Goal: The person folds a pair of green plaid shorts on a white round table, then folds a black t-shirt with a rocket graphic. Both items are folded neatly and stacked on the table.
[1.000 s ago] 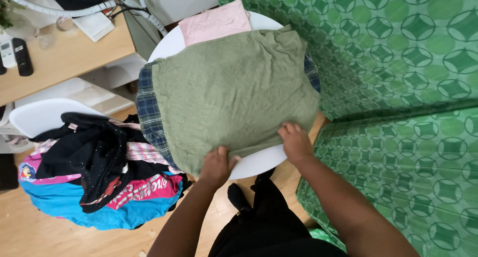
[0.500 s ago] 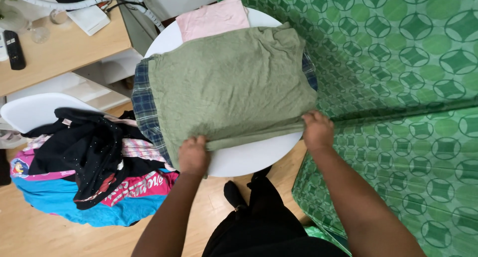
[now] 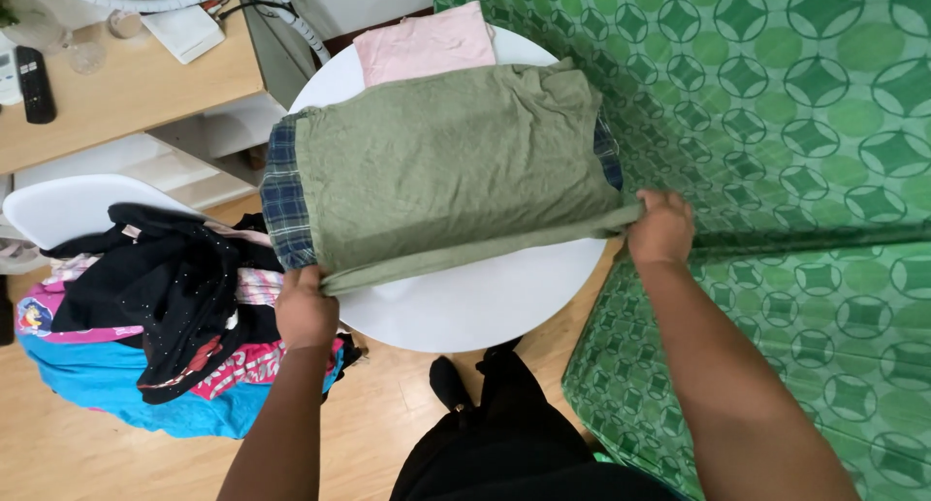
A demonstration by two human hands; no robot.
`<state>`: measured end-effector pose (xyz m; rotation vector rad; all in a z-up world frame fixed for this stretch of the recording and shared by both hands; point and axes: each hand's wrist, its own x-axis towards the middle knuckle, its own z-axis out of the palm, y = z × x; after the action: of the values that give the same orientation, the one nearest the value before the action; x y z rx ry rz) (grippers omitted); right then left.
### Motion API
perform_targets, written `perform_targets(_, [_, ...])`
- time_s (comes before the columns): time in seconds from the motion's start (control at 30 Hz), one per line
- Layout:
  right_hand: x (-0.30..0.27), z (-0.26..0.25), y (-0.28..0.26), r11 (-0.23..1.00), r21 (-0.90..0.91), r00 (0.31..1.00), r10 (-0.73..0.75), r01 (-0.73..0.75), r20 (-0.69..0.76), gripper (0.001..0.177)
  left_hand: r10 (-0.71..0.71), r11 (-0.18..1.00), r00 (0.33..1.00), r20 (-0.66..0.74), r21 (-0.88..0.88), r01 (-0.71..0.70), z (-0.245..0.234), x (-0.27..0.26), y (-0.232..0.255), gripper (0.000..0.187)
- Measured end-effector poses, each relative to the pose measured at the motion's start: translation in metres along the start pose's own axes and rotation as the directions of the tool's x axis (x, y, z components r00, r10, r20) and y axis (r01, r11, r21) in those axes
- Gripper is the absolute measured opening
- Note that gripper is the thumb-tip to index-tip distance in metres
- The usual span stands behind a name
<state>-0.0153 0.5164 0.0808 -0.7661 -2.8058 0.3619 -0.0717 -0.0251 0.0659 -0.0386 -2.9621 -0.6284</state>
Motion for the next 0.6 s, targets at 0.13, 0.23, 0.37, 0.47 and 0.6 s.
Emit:
perform_targets(0.13, [0.023, 0.021, 0.018, 0.997, -0.056, 0.995, -0.062, 0.058, -0.076, 0.043, -0.018, 0.993, 0.998, -0.058, -0.115, 0.011, -0.007, 0.007, -0.001, 0.032])
perform_targets(0.23, [0.041, 0.018, 0.013, 1.0, -0.025, 0.996, 0.009, -0.011, -0.089, 0.035, -0.054, 0.984, 0.997, -0.058, -0.175, 0.043, -0.004, 0.015, -0.008, 0.026])
perform_targets(0.37, [0.058, 0.009, 0.008, 0.996, -0.059, 0.994, -0.069, 0.065, -0.079, 0.038, -0.13, 0.967, 0.991, -0.022, -0.222, 0.122, 0.003, 0.024, -0.016, 0.027])
perform_targets(0.47, [0.072, 0.011, 0.006, 0.994, -0.07, 0.993, -0.093, 0.088, -0.071, 0.039, -0.219, 0.941, 0.975, 0.039, -0.256, 0.222, -0.001, 0.031, -0.011, 0.03])
perform_targets(0.6, [0.096, 0.028, 0.014, 0.984, -0.097, 0.987, -0.154, 0.15, -0.04, 0.038, -0.357, 0.87, 0.921, 0.157, -0.303, 0.389, 0.004, 0.039, -0.009, 0.024])
